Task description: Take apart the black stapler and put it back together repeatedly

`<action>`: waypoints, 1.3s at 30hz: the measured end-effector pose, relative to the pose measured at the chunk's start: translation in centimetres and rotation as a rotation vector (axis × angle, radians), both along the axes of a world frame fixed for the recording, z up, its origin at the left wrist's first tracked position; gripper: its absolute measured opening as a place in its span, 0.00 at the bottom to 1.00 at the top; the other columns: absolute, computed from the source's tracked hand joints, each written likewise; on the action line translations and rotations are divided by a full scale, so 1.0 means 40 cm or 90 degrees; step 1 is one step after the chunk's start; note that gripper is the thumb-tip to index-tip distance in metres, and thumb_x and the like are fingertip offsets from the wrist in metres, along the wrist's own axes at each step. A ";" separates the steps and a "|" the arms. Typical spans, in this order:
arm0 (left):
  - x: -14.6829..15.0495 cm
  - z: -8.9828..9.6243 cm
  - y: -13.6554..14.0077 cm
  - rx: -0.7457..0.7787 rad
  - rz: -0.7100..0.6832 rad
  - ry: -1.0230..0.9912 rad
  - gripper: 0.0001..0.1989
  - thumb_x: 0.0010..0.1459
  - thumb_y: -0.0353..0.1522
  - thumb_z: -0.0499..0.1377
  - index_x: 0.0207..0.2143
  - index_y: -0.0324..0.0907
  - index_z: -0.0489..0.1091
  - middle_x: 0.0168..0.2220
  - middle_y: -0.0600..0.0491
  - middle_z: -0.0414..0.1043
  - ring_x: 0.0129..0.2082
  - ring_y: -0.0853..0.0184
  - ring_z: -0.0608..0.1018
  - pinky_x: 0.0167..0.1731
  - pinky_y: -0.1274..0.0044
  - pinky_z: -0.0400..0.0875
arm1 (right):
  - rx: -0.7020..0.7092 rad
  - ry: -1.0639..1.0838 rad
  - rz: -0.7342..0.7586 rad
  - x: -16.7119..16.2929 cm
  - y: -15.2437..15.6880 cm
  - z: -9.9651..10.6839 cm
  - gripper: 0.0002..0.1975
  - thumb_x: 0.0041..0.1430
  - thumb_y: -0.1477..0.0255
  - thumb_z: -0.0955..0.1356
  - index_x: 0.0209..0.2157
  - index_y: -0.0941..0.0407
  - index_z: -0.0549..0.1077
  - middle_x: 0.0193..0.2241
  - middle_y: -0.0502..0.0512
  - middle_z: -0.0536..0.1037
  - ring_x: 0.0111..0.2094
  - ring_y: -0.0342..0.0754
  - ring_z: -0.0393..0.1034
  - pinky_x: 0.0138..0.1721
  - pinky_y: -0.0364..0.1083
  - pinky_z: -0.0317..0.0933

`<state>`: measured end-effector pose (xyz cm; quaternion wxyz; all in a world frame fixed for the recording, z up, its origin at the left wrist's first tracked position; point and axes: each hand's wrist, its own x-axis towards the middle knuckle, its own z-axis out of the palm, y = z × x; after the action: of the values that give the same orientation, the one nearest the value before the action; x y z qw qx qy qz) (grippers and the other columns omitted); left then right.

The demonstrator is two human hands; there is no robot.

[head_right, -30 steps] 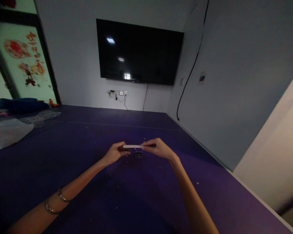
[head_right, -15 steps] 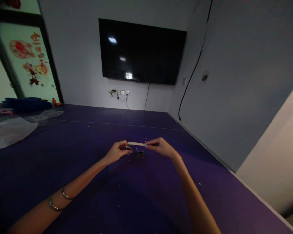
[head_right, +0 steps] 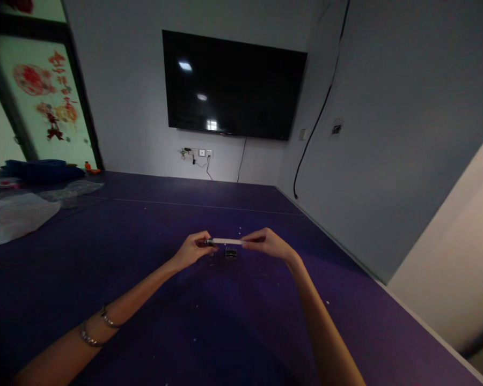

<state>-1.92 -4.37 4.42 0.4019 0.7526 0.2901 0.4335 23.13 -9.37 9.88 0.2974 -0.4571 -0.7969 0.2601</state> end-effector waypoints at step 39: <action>0.008 -0.007 0.004 -0.025 -0.018 -0.018 0.11 0.43 0.31 0.63 0.22 0.39 0.62 0.21 0.60 0.65 0.22 0.74 0.68 0.26 0.81 0.61 | -0.023 0.046 0.002 -0.008 0.014 -0.022 0.17 0.49 0.61 0.69 0.39 0.55 0.77 0.33 0.53 0.79 0.30 0.45 0.69 0.31 0.43 0.60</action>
<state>-1.60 -4.22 4.14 0.4269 0.7423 0.2824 0.4325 22.81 -8.82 9.01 0.3169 -0.4515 -0.7816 0.2912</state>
